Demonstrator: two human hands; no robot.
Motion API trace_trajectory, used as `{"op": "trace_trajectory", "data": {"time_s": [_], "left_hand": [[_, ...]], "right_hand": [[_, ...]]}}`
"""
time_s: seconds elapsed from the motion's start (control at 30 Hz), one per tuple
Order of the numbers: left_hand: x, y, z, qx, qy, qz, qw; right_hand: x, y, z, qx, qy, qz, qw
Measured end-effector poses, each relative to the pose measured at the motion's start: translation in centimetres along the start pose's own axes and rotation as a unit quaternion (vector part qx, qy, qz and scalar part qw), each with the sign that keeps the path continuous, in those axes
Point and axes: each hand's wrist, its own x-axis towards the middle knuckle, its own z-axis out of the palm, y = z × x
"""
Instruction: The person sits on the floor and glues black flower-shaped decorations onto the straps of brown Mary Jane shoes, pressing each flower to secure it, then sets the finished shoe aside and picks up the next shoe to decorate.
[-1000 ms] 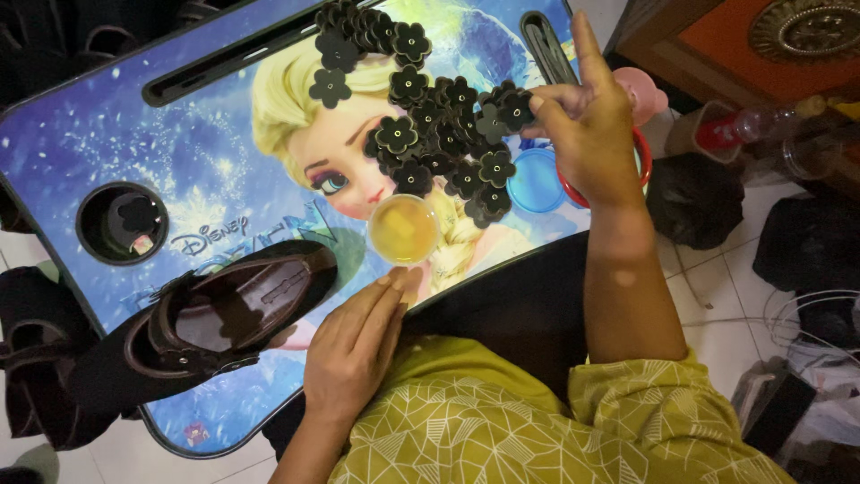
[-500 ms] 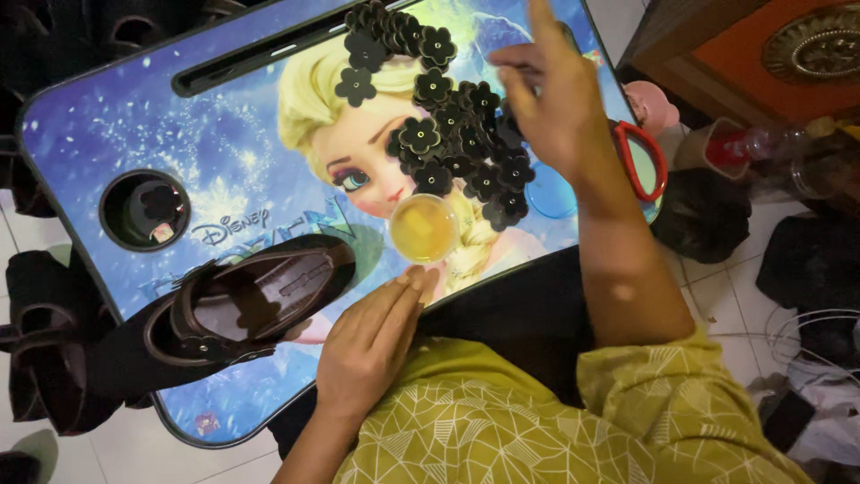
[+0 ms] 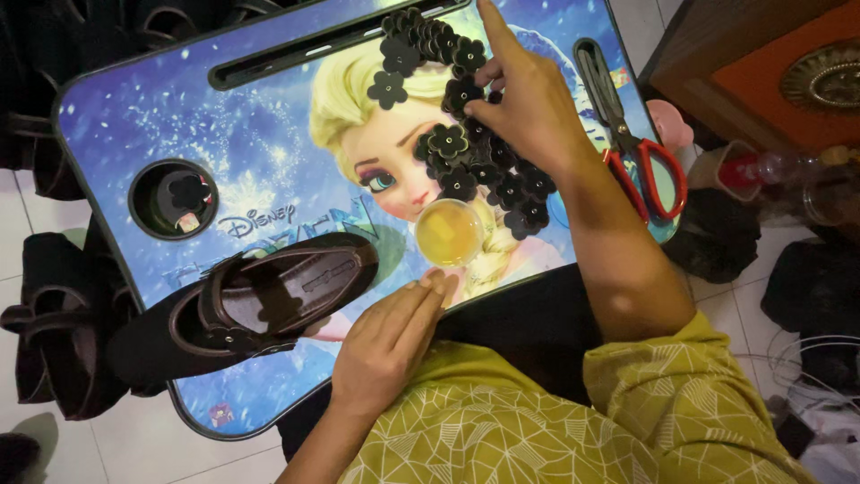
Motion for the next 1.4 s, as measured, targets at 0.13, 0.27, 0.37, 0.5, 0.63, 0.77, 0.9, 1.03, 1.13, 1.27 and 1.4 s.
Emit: {"op": "trace_trajectory", "data": {"time_s": [0.13,0.27,0.37,0.5,0.63,0.77,0.9,1.03,1.13,1.27,1.4], "left_hand": [[-0.3,-0.4,-0.3,-0.005,0.004,0.000,1.000],[-0.8,-0.3,-0.8,-0.018,0.012,-0.006,1.000],[-1.4,0.1,-1.2,-0.027,0.016,-0.009,0.999],[-2.4,0.6,-1.5,-0.068,0.033,-0.017,0.997],[-4.2,1.0,-2.1,-0.224,0.038,-0.174,0.958],[-6.3,1.0,-2.3,-0.516,0.027,-0.387,0.764],[-7.3,0.7,-1.0,-0.591,0.004,-0.441,0.676],[-8.5,1.0,-0.3,-0.600,0.039,-0.438,0.668],[-9.3,1.2,-0.8,-0.586,0.049,-0.444,0.677],[-9.1,0.8,-0.9,-0.596,0.069,-0.415,0.683],[-8.8,0.3,-1.2,-0.590,0.076,-0.416,0.687]], "right_hand": [[-0.3,0.0,1.0,0.022,0.037,-0.009,0.999],[-1.1,-0.3,1.2,0.075,0.058,0.012,0.995],[-2.1,-1.2,0.5,0.107,0.053,0.031,0.992],[-3.8,-4.2,-1.6,0.198,0.055,0.055,0.977],[-10.1,-10.0,-3.4,0.135,0.078,-0.047,0.987],[-16.3,-15.5,0.1,0.039,-0.012,-0.139,0.989],[-19.3,-16.7,2.7,0.030,-0.032,-0.182,0.982],[-20.0,-16.1,2.8,0.028,0.008,-0.094,0.995],[-19.2,-15.9,3.1,-0.067,0.026,-0.066,0.995],[-17.8,-16.0,4.3,-0.103,0.023,-0.081,0.991],[-17.1,-16.1,5.0,-0.120,0.025,-0.086,0.989]]}}
